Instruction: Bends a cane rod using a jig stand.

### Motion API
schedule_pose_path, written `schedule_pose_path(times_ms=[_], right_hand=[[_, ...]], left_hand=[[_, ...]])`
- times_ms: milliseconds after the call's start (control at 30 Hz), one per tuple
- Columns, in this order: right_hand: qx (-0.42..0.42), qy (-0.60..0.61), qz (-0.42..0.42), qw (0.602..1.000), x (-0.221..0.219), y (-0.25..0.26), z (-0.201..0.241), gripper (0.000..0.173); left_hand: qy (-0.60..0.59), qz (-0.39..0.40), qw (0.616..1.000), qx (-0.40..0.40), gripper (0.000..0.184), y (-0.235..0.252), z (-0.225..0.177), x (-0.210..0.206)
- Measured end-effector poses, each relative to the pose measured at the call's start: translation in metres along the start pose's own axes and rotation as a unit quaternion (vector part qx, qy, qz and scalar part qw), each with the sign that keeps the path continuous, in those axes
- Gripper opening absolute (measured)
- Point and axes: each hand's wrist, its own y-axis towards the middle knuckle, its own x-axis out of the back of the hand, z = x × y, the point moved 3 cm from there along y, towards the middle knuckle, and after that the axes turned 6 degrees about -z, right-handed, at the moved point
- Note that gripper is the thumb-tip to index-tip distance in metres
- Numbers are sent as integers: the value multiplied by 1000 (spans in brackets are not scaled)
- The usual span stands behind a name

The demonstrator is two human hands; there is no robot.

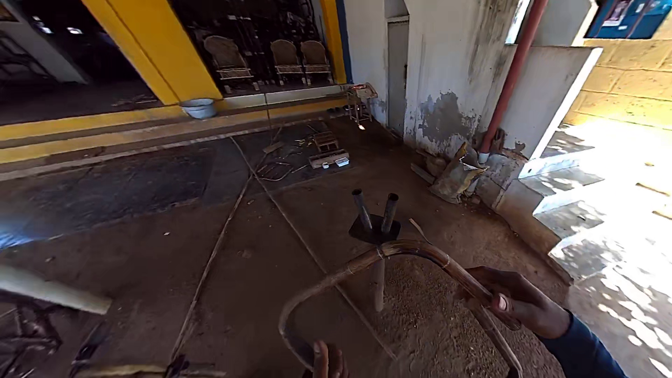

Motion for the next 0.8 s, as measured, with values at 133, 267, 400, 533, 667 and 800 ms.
schedule_pose_path(times_ms=[133, 267, 400, 533, 667, 800], right_hand=[[22, -96, -14, 995, -37, 27, -23, 47], [58, -182, -45, 980, -112, 56, -38, 43], [59, -215, -54, 973, -194, 91, -45, 50], [115, -381, -101, 912, -277, 146, -39, 61], [115, -406, -96, 901, -376, 214, -46, 67], [31, -284, -32, 958, -475, 261, -78, 63]], left_hand=[[20, -120, 992, -44, 51, -22, -22, 30], [14, -244, 966, -80, 49, -37, -47, 87], [-14, -282, 950, -133, 48, -32, -82, 149], [-40, -299, 943, -137, 50, -7, -107, 204], [-26, -319, 939, -128, 46, 42, -150, 271], [107, -424, 853, -287, 33, 67, -222, 345]])
